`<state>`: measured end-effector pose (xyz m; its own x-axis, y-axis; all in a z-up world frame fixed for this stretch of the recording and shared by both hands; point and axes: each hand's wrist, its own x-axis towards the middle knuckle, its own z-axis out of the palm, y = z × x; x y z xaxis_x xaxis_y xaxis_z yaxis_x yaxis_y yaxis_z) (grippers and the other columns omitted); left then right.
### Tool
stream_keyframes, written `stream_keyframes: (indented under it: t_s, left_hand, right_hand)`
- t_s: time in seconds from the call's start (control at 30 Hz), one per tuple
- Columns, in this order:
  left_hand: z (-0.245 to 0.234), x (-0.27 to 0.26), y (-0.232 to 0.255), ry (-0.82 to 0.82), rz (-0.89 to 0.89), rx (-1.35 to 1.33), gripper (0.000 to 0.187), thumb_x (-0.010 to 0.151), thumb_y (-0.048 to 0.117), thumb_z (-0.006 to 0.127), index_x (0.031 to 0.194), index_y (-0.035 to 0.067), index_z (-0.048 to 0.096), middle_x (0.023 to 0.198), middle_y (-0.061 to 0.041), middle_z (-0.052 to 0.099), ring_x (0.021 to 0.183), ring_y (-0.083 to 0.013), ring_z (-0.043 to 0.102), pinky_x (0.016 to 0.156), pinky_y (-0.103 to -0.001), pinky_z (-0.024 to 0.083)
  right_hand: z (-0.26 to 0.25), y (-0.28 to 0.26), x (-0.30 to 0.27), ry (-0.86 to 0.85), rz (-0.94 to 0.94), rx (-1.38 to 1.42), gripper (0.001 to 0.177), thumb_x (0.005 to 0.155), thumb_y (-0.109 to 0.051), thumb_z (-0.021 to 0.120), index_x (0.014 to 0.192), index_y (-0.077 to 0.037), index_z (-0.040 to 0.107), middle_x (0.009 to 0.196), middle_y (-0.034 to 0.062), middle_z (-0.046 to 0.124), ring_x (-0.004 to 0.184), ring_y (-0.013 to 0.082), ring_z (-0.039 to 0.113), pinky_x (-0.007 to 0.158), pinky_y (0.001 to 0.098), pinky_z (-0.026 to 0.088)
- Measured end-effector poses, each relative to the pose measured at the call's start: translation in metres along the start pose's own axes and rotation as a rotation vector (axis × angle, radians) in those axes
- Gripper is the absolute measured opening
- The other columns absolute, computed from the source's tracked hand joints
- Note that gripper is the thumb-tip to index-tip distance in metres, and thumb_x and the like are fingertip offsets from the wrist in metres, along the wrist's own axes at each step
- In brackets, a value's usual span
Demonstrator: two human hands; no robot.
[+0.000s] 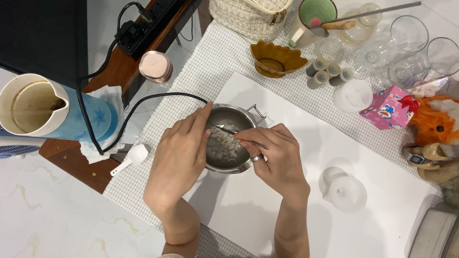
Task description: Melting and stirring wax flakes in a small pot on a heating element
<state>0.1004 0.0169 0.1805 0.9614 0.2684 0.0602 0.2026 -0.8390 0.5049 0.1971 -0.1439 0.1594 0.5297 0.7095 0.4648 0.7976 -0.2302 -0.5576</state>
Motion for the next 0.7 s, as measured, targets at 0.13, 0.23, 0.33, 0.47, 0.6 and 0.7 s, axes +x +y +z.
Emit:
stream_keyframes:
  t_s: [0.13,0.23,0.33,0.47,0.6,0.7]
  left_hand:
    - [-0.001,0.0,0.001,0.006,0.002,-0.001,0.045,0.095,0.015,0.036,0.139,0.005,0.035,0.127,-0.016,0.054,0.107,-0.0344,0.054,0.086,-0.045,0.042]
    - [-0.003,0.001,0.002,-0.009,-0.013,-0.021,0.045,0.095,0.015,0.034,0.139,0.005,0.035,0.128,-0.015,0.054,0.107,-0.0347,0.054,0.085,-0.046,0.042]
    - [-0.005,0.001,0.003,-0.023,-0.028,-0.04,0.045,0.095,0.016,0.034,0.138,0.006,0.036,0.126,-0.015,0.055,0.105,-0.0357,0.054,0.084,-0.047,0.04]
    - [-0.01,0.001,0.008,0.021,0.012,-0.031,0.045,0.096,0.022,0.037,0.138,0.006,0.038,0.12,-0.013,0.058,0.106,-0.0313,0.053,0.083,-0.044,0.04]
    - [-0.014,0.0,0.014,0.072,0.088,-0.065,0.043,0.095,0.025,0.044,0.133,0.004,0.044,0.113,-0.013,0.063,0.101,-0.0296,0.059,0.082,-0.04,0.043]
    - [-0.014,-0.001,0.017,0.09,0.147,-0.064,0.04,0.096,0.021,0.042,0.133,0.005,0.045,0.105,-0.011,0.064,0.092,-0.0293,0.06,0.077,-0.038,0.043]
  right_hand:
    - [0.0,0.0,-0.002,-0.015,0.022,-0.013,0.018,0.09,-0.004,0.053,0.095,-0.015,0.065,0.091,-0.0064,0.07,0.069,0.0099,0.058,0.074,0.0256,0.039]
    - [0.001,0.001,-0.004,0.025,0.021,0.024,0.018,0.088,-0.003,0.057,0.097,-0.017,0.065,0.086,-0.0066,0.069,0.067,0.0093,0.056,0.073,0.0243,0.039]
    - [0.001,0.0,-0.003,-0.006,0.016,0.036,0.02,0.087,-0.001,0.056,0.099,-0.016,0.065,0.091,-0.0055,0.07,0.072,0.0091,0.061,0.073,0.0257,0.037]
    - [0.0,-0.001,-0.001,-0.005,-0.022,-0.002,0.012,0.092,-0.006,0.053,0.095,-0.011,0.064,0.09,-0.0036,0.069,0.072,0.0116,0.061,0.071,0.0273,0.037]
    - [-0.002,-0.001,-0.002,0.006,0.037,-0.019,0.018,0.089,-0.002,0.054,0.097,-0.015,0.065,0.09,-0.0044,0.069,0.069,0.011,0.056,0.073,0.0257,0.039]
    - [-0.006,-0.001,-0.004,0.029,0.035,-0.07,0.017,0.09,-0.005,0.053,0.097,-0.015,0.065,0.092,-0.0058,0.069,0.072,0.0114,0.058,0.073,0.026,0.04]
